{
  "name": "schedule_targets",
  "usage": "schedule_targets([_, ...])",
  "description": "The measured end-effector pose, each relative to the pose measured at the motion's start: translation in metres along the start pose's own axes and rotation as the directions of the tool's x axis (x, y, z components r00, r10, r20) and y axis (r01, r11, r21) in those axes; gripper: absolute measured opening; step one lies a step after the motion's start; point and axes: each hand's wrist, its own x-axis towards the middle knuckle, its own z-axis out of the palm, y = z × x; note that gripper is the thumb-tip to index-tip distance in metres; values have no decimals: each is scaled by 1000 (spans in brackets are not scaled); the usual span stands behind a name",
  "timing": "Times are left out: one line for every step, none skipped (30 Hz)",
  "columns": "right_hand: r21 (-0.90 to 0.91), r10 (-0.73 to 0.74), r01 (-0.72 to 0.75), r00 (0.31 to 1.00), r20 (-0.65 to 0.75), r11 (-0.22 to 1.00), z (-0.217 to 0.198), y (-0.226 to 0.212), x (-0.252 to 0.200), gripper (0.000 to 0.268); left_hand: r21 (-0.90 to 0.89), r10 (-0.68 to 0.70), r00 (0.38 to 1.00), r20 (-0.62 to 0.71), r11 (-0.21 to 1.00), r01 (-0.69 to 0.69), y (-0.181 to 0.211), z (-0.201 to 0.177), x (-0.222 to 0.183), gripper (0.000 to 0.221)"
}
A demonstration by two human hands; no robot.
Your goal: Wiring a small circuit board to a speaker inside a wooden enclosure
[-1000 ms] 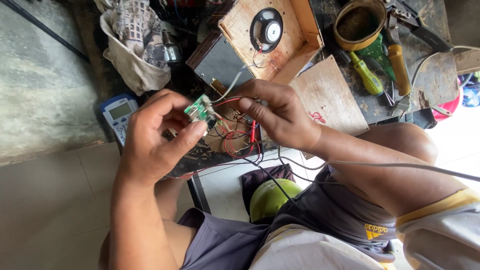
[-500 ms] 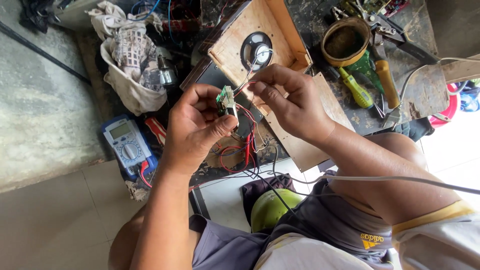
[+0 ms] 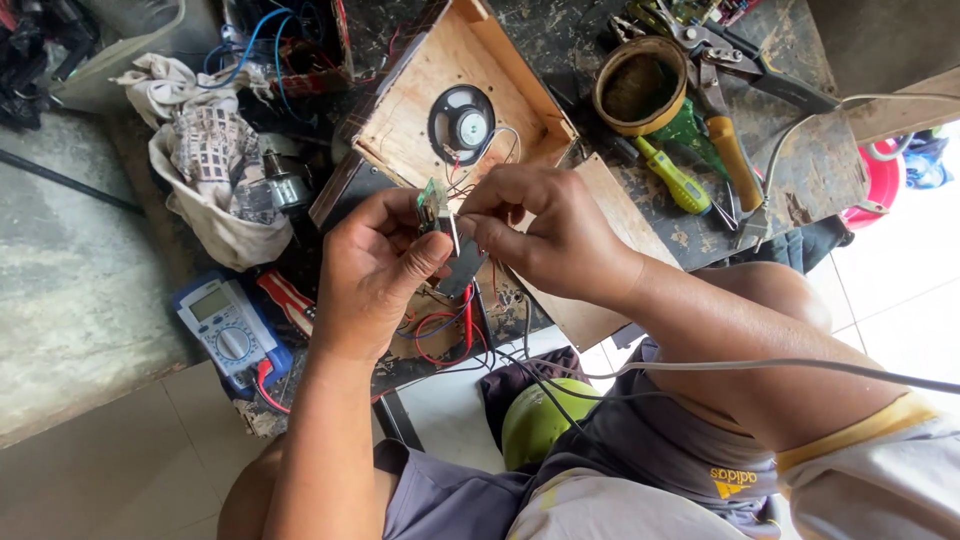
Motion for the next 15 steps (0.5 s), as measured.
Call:
schedule_targets([1,-1,1,1000,-8,1000,1,3,-1,4,5,0,1000,6,1000,0,1,1,0,43])
schedule_targets([34,67,-66,998,-3,997,1,5,-2,5,26,4,1000,17,1000,-4,3,2,-1,39])
schedule_targets([64,134,-134,991,2,989,1,8,-3,7,45,8,1000,30,999,-9,5,3,-1,34])
schedule_targets([65,133,-132,991,-7,989,1,6,-2,7,49,8,999,39,999,-10,6,3,-1,34])
schedule_targets([107,172,-174,985,21,979,1,5,-2,7,43,-1,999,38,999,-1,7,3,-2,33])
schedule_targets([147,210,-215,976,51,965,0,4,-2,7,36,-9,999,37,999,8,7,4,-2,31])
schedule_targets([148,213,-217,976,45,965,0,5,-2,7,38,-12,999,42,999,11,9,3,-3,31])
schedule_targets([175,225,-232,973,56,957,1,6,-2,7,39,-24,999,35,999,22,11,3,-4,29])
schedule_targets([200,238,-247,969,69,948,1,7,-3,6,39,-35,999,25,999,34,11,2,-6,27])
schedule_targets([200,242,-250,968,66,947,2,6,-3,6,39,-39,999,28,999,38,10,1,-6,27])
schedule_targets([214,246,-256,967,72,943,3,5,-3,6,38,-39,999,29,999,38,9,0,-6,27])
schedule_targets([229,250,-261,965,77,938,4,5,-3,6,37,-39,999,31,999,38,8,-1,-7,28])
schedule_targets([229,249,-261,965,80,938,4,7,-4,6,36,-39,999,28,999,38,8,-1,-7,28])
schedule_targets([239,254,-270,963,95,933,5,9,-4,6,36,-46,999,30,998,45,9,-1,-8,26])
schedule_targets([249,258,-278,960,109,928,6,11,-4,7,37,-51,998,32,998,50,11,-1,-8,24])
